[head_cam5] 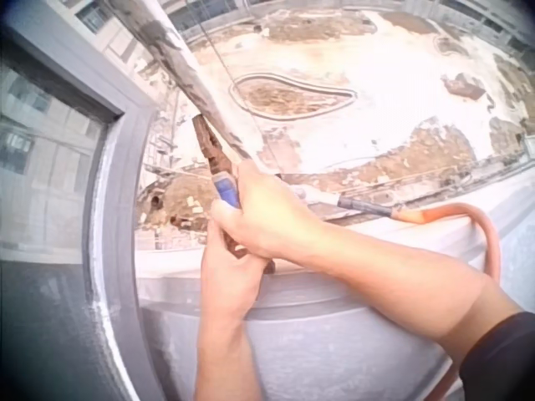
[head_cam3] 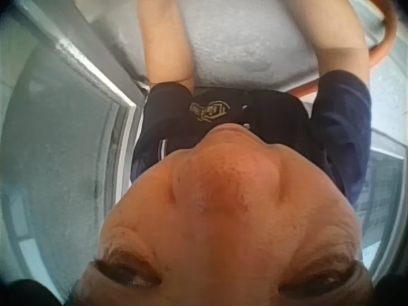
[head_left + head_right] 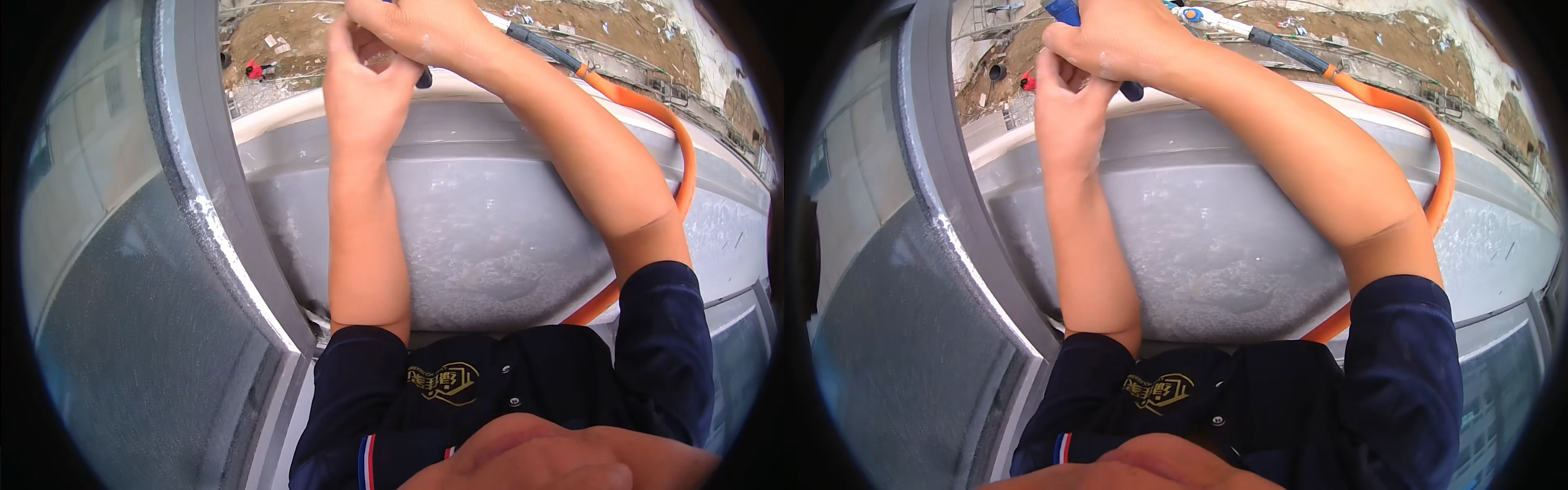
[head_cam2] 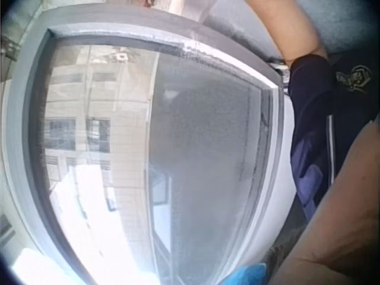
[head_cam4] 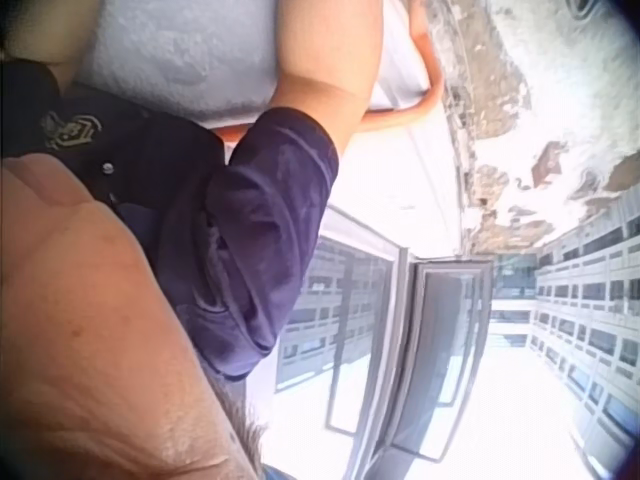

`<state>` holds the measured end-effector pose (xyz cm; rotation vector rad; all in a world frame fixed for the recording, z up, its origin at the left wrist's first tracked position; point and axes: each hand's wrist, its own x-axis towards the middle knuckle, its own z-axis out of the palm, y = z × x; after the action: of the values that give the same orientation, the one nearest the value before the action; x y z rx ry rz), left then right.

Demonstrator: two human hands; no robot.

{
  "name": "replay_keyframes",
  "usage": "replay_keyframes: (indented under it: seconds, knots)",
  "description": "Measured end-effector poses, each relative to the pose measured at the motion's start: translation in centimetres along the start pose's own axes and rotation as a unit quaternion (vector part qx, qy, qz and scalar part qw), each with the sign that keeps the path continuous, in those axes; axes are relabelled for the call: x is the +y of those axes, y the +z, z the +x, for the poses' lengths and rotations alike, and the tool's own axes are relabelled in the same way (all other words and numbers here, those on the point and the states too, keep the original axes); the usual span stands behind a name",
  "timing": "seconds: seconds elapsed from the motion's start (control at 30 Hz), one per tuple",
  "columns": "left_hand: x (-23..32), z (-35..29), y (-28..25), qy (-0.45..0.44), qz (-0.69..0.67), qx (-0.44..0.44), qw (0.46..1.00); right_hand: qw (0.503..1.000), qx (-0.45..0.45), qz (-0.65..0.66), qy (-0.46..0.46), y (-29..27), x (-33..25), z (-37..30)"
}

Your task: The person uses pliers to manipulate a small metal component on the edge of a window frame. They repeatedly grip and adjust the component while working on the exterior of a building.

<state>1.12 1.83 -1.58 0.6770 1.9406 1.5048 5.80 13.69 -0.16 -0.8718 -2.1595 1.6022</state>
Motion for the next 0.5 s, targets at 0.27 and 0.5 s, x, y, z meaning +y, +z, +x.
replay_keyframes:
  seconds: [0.27, 0.5]
  knots:
    - [0.6, 0.2, -1.4, 0.029, -0.131, 0.202, 0.970, 0.987, 0.157, -0.040, -0.012, -0.2, 0.2, 0.5]
    - [-0.1, 0.8, -3.8, -0.086, -0.362, 0.273, 0.887, 0.974, 0.208, -0.013, -0.085, -0.2, 0.5, 0.8]
